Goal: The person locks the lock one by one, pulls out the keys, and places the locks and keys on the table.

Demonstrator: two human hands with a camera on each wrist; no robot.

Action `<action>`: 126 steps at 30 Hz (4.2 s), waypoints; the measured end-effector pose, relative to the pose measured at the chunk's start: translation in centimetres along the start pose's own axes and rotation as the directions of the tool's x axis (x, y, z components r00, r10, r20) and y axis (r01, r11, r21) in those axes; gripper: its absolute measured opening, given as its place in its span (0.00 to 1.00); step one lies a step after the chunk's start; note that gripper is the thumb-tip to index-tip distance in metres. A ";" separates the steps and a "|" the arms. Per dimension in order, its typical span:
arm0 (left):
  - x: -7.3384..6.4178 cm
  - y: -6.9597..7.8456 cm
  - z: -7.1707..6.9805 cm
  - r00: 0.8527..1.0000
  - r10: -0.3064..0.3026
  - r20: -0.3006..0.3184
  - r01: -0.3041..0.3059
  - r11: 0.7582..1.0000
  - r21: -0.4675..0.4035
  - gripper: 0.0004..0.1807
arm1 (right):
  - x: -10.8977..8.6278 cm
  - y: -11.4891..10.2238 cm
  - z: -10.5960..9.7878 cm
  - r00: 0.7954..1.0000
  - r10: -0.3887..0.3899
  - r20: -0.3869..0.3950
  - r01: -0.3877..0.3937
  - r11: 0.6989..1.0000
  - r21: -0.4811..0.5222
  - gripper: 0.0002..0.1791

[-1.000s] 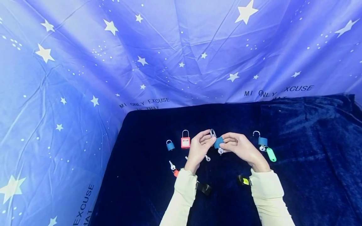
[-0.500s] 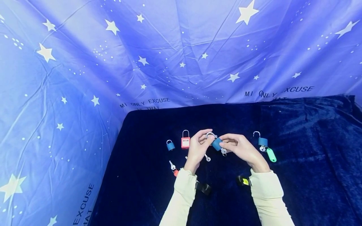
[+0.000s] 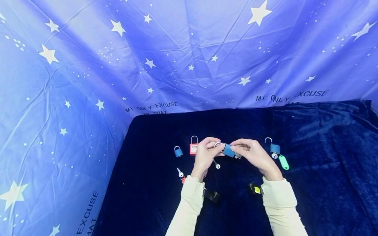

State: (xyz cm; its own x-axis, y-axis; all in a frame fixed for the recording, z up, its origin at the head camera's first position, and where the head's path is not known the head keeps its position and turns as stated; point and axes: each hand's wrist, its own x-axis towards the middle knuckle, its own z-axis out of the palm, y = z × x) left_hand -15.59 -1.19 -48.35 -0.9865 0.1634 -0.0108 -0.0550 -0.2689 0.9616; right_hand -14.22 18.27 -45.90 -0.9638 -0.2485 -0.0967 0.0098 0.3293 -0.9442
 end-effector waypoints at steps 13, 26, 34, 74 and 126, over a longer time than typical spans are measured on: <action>0.1 0.1 0.2 0.995 0.031 -0.092 -0.034 0.999 -0.032 0.17 | 0.1 0.5 0.0 0.999 -0.020 0.028 0.017 0.995 0.094 0.20; 0.1 0.4 0.5 1.000 0.024 0.016 -0.025 0.998 0.055 0.19 | 0.2 0.3 -0.3 1.000 0.001 -0.014 0.000 0.997 0.082 0.22; 0.1 0.4 0.7 0.994 0.105 0.024 -0.107 0.990 0.090 0.19 | 0.2 -0.1 -0.3 0.999 -0.007 -0.033 0.010 0.995 0.095 0.22; -0.1 0.0 1.9 0.987 0.155 -0.042 -0.148 0.980 0.132 0.18 | -0.2 -0.9 -0.1 0.998 0.000 -0.064 0.007 0.993 0.115 0.22; -0.1 -0.2 2.4 0.995 0.032 -0.097 -0.036 0.999 -0.032 0.14 | -0.5 -0.6 -0.9 0.997 -0.068 0.033 0.065 0.994 0.090 0.15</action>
State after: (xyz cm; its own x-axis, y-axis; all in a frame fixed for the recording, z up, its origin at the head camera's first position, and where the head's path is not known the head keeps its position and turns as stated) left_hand -15.11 1.12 -47.93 -0.9981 0.0616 -0.0064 -0.0249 -0.3051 0.9520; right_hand -13.99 19.05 -45.01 -0.9530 -0.3000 -0.0421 -0.0292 0.2293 -0.9729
